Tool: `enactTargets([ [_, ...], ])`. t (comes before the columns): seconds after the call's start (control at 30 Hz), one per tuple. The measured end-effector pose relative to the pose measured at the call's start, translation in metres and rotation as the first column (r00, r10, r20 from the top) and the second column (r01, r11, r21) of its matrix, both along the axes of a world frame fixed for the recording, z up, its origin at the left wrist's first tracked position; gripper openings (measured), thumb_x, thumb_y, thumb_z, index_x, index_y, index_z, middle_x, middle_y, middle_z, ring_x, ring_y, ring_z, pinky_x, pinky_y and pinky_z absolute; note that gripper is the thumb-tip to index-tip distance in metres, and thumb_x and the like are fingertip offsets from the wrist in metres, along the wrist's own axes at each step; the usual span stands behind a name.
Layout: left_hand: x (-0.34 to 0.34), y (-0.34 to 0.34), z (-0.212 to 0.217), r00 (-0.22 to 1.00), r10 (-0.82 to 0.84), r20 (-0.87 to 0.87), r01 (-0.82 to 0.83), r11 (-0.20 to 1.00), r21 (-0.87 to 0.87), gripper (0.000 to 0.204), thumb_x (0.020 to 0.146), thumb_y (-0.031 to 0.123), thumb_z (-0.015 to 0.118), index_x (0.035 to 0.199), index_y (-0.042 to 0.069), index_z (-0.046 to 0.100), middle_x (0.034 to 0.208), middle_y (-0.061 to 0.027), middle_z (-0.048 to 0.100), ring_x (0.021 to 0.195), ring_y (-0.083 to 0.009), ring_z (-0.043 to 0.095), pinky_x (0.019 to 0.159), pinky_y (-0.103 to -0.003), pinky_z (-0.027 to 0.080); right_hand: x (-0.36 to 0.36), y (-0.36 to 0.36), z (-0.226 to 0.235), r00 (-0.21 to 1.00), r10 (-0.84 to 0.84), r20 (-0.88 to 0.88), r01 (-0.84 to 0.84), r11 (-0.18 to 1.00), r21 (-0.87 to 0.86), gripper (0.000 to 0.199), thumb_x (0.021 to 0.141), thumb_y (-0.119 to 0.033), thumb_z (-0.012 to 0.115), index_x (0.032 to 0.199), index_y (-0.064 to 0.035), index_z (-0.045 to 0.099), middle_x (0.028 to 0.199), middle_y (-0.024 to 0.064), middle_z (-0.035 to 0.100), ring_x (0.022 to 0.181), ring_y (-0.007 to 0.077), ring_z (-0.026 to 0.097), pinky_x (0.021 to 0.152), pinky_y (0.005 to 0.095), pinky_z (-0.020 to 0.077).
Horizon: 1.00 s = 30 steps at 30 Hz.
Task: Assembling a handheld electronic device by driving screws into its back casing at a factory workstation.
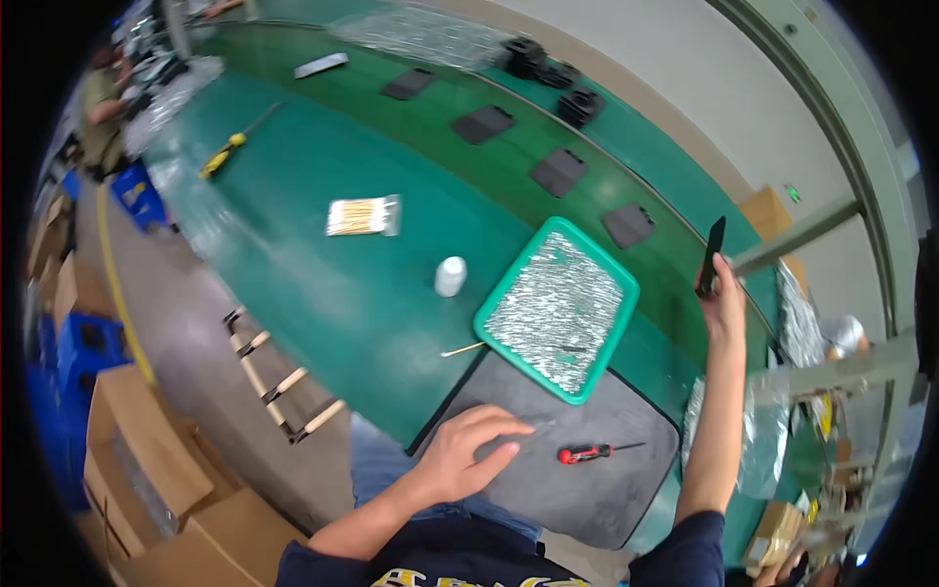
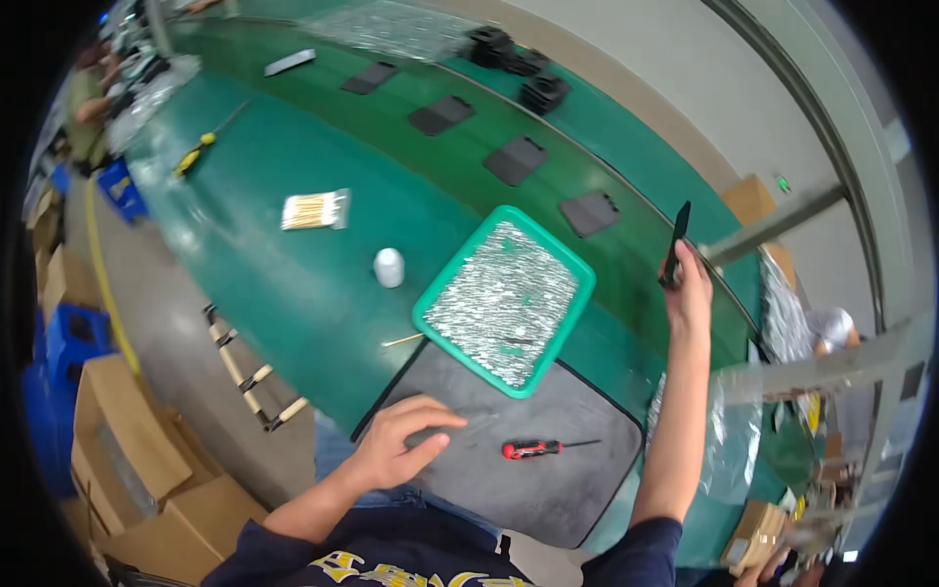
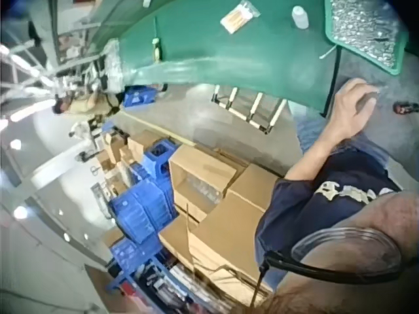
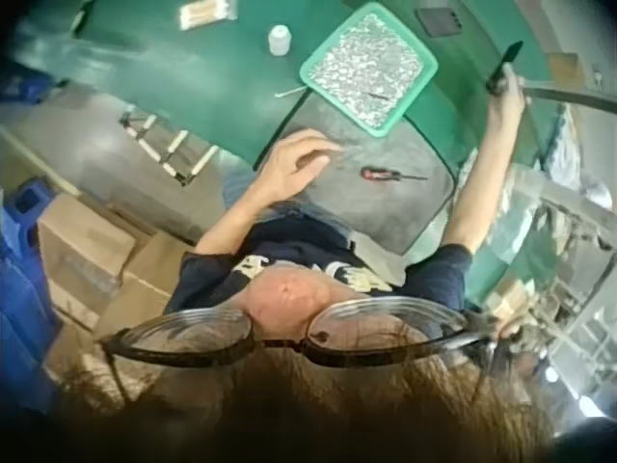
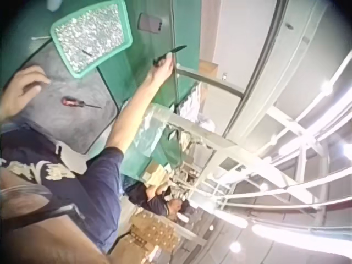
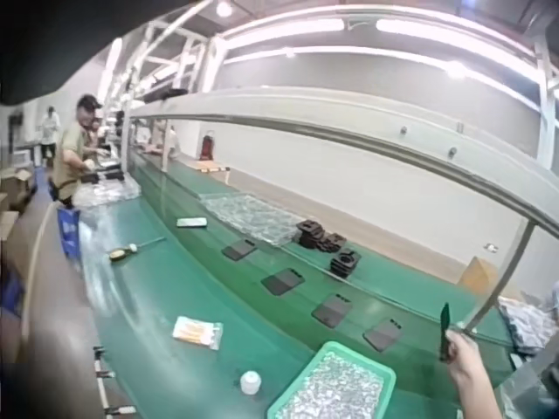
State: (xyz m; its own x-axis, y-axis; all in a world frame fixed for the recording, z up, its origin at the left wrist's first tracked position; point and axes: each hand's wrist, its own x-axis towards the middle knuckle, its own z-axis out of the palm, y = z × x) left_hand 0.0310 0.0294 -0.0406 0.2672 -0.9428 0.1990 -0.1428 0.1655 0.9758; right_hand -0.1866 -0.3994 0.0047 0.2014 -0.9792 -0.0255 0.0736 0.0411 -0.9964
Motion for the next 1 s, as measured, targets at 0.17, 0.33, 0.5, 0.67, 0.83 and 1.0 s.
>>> enactTargets([
  [0.17,-0.001,0.006,-0.009,0.41,-0.352,-0.842,0.268,0.928,-0.258,0.048,0.105,0.037,0.046,0.138,0.004,0.055,0.122,-0.0152,0.064,0.1,-0.0275,0.064,0.084,-0.039,0.053,0.067,0.195,0.06,0.872,0.379,-0.311,-0.49,0.646,-0.586,0.08,0.066,-0.009,0.08,0.14,-0.0017,0.05,0.121,0.0149,0.065,0.108,0.0237,0.061,0.094,0.0347,0.0488],
  [0.33,-0.02,0.034,0.019,0.025,-0.336,-0.942,0.317,0.896,-0.311,0.061,0.107,0.05,0.032,0.149,0.007,0.041,0.131,-0.0153,0.059,0.11,-0.029,0.064,0.082,-0.041,0.057,0.057,0.293,0.101,0.263,0.488,-0.832,-0.928,-0.109,-0.357,0.067,0.063,-0.013,0.082,0.127,-0.008,0.061,0.127,0.0135,0.063,0.114,0.0328,0.06,0.1,0.0446,0.0459],
  [0.5,-0.031,0.057,0.003,0.047,-0.517,-0.855,0.615,0.69,-0.383,0.057,0.102,0.04,0.052,0.145,0.003,0.043,0.13,-0.0177,0.059,0.11,-0.0262,0.063,0.076,-0.039,0.057,0.088,0.343,0.032,0.891,0.342,-0.297,-0.233,-0.216,-0.948,0.018,0.089,-0.018,0.06,0.075,-0.0116,0.05,0.073,0.0015,0.048,0.065,0.0186,0.047,0.056,0.0297,0.0377],
  [0.67,-0.036,0.065,-0.029,0.167,-0.64,-0.75,0.801,0.532,-0.275,0.053,0.094,0.028,0.062,0.137,0.001,0.049,0.126,-0.0179,0.059,0.1,-0.0247,0.062,0.079,-0.037,0.054,0.073,0.309,0.086,0.491,0.485,-0.724,-0.788,-0.106,-0.606,0.035,0.076,-0.019,0.074,0.107,-0.0103,0.061,0.115,0.0079,0.054,0.101,0.0287,0.053,0.087,0.0415,0.0422],
  [0.83,-0.044,0.051,-0.005,0.533,-0.383,-0.755,0.443,0.886,-0.136,0.046,0.089,0.019,0.064,0.129,-0.001,0.053,0.12,-0.0157,0.061,0.092,-0.02,0.061,0.08,-0.032,0.051,0.066,0.238,0.067,0.554,0.441,-0.706,-0.822,0.426,-0.378,0.047,0.071,-0.009,0.077,0.116,-0.0025,0.067,0.129,0.0122,0.062,0.112,0.0323,0.061,0.097,0.0413,0.0481],
  [1.0,-0.045,0.028,-0.003,0.416,-0.283,-0.864,0.399,0.911,-0.106,0.05,0.088,0.02,0.066,0.132,-0.002,0.052,0.12,-0.0165,0.061,0.094,-0.0191,0.062,0.082,-0.031,0.051,0.073,0.204,0.005,0.543,0.184,-0.82,-0.799,0.416,-0.435,0.043,0.074,-0.006,0.074,0.116,-0.0015,0.067,0.12,0.0132,0.065,0.104,0.0338,0.063,0.092,0.0388,0.0501],
])
